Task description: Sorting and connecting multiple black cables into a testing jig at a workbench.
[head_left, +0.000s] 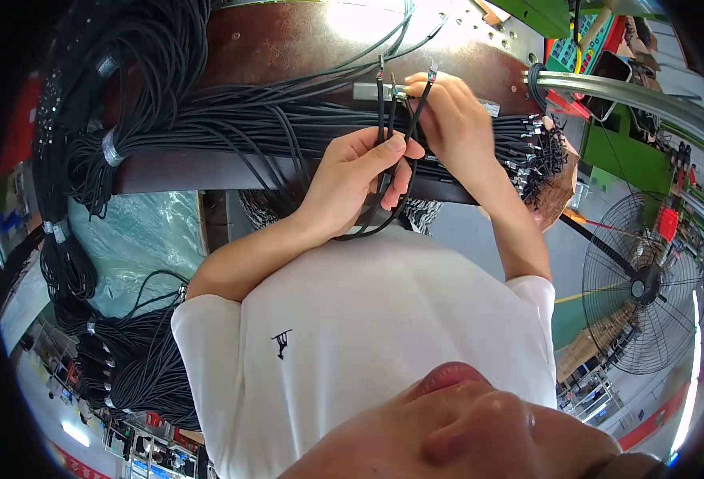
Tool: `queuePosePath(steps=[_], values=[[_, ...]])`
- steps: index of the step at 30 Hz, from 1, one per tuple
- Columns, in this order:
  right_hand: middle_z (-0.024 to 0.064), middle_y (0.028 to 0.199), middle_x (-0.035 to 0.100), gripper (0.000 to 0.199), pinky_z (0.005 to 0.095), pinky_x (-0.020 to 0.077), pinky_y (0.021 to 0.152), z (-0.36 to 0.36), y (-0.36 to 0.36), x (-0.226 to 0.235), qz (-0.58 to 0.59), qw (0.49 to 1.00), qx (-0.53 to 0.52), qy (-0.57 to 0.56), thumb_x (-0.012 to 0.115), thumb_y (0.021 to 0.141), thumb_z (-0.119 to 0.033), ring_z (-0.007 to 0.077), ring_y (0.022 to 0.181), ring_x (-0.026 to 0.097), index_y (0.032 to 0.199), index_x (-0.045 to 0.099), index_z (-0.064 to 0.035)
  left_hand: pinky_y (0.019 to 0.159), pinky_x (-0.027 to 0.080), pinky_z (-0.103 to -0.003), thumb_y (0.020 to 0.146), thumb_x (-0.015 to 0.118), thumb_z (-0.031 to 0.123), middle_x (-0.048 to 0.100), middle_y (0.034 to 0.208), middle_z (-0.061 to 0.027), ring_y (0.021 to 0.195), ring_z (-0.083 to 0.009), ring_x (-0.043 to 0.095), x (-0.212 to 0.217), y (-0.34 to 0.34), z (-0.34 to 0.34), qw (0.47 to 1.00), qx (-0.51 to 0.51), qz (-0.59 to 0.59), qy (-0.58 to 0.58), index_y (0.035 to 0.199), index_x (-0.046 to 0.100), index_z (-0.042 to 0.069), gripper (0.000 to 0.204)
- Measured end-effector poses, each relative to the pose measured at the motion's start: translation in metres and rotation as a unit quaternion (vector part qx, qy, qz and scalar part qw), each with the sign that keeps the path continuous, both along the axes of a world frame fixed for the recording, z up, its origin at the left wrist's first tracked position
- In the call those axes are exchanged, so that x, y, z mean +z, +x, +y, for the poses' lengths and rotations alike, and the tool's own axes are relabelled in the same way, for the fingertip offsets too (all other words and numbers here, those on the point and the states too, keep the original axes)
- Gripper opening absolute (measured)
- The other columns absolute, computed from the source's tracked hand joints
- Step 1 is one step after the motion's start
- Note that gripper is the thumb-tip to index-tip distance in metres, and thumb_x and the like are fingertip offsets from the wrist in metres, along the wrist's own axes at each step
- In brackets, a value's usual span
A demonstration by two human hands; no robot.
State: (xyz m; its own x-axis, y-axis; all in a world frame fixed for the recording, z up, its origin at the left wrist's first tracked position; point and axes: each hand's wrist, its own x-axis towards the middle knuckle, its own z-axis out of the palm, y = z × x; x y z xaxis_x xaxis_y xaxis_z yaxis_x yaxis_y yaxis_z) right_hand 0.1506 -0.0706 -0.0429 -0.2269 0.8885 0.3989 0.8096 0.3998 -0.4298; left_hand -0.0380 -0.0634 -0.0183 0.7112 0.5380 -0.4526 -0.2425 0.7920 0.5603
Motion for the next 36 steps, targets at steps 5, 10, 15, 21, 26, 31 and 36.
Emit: queuePosePath(steps=[5,10,15,21,26,31,36], values=[[0.0101,0.094,0.065,0.027,0.0359,0.0501,0.068,-0.009,0.004,0.012,0.030,0.994,-0.069,0.085,0.068,0.075,0.002,0.0285,0.081,0.063,0.099,0.060,-0.0054,0.049,0.041,-0.021,0.101,0.045,0.021,0.057,0.067,-0.0057,0.055,-0.0088,0.052,0.015,0.006,0.002,0.994,-0.103,0.026,0.020,0.097,0.063,-0.004,0.031],[0.0096,0.094,0.065,0.020,0.0349,0.0520,0.070,-0.002,0.010,-0.006,0.074,0.996,-0.057,0.002,0.065,0.075,0.003,0.0285,0.086,0.064,0.093,0.060,-0.0058,0.054,0.041,-0.023,0.102,0.034,0.023,0.059,0.066,-0.0064,0.053,-0.0098,0.051,0.017,0.001,0.009,0.972,-0.014,0.067,0.226,0.107,0.063,-0.004,0.041],[0.0085,0.093,0.064,0.019,0.0365,0.0516,0.068,-0.006,0.005,0.001,0.024,0.997,-0.071,-0.022,0.064,0.077,0.001,0.0280,0.082,0.063,0.093,0.060,-0.0071,0.049,0.039,-0.024,0.101,0.033,0.027,0.055,0.059,-0.0064,0.048,-0.0104,0.048,0.016,0.004,0.007,0.980,-0.086,0.058,0.168,0.102,0.063,-0.005,0.044],[0.0062,0.092,0.064,0.024,0.0338,0.0509,0.066,-0.002,0.008,0.026,-0.005,0.995,-0.038,0.088,0.067,0.072,0.000,0.0236,0.079,0.064,0.093,0.061,-0.0077,0.052,0.043,-0.023,0.102,0.034,0.028,0.059,0.063,-0.0066,0.052,-0.0106,0.052,0.023,0.013,0.021,0.965,-0.221,0.026,0.141,0.101,0.062,-0.005,0.043],[0.0065,0.094,0.068,0.016,0.0333,0.0513,0.072,-0.015,0.038,0.001,0.145,0.986,-0.079,-0.001,0.065,0.078,0.002,0.0256,0.085,0.065,0.091,0.061,-0.0056,0.065,0.051,-0.025,0.104,0.031,0.032,0.067,0.080,-0.0125,0.067,-0.0149,0.063,0.042,0.000,0.031,0.901,0.033,0.149,0.406,0.116,0.059,-0.007,0.050],[0.0063,0.096,0.068,0.014,0.0341,0.0520,0.073,-0.015,0.047,-0.004,0.141,0.979,-0.081,-0.125,0.063,0.078,0.002,0.0277,0.086,0.065,0.088,0.059,-0.0051,0.045,0.047,-0.025,0.101,0.034,0.028,0.062,0.060,-0.0143,0.046,-0.0179,0.058,0.057,0.000,0.045,0.965,-0.197,0.049,0.166,0.102,0.065,-0.009,0.048],[0.0051,0.091,0.066,0.017,0.0354,0.0526,0.068,-0.009,0.046,0.014,0.002,0.992,-0.058,-0.111,0.065,0.076,-0.001,0.0269,0.082,0.064,0.091,0.061,-0.0069,0.042,0.045,-0.024,0.099,0.042,0.033,0.062,0.060,-0.0140,0.044,-0.0175,0.057,0.029,0.027,0.032,0.956,-0.279,0.060,0.068,0.092,0.067,-0.007,0.047]])
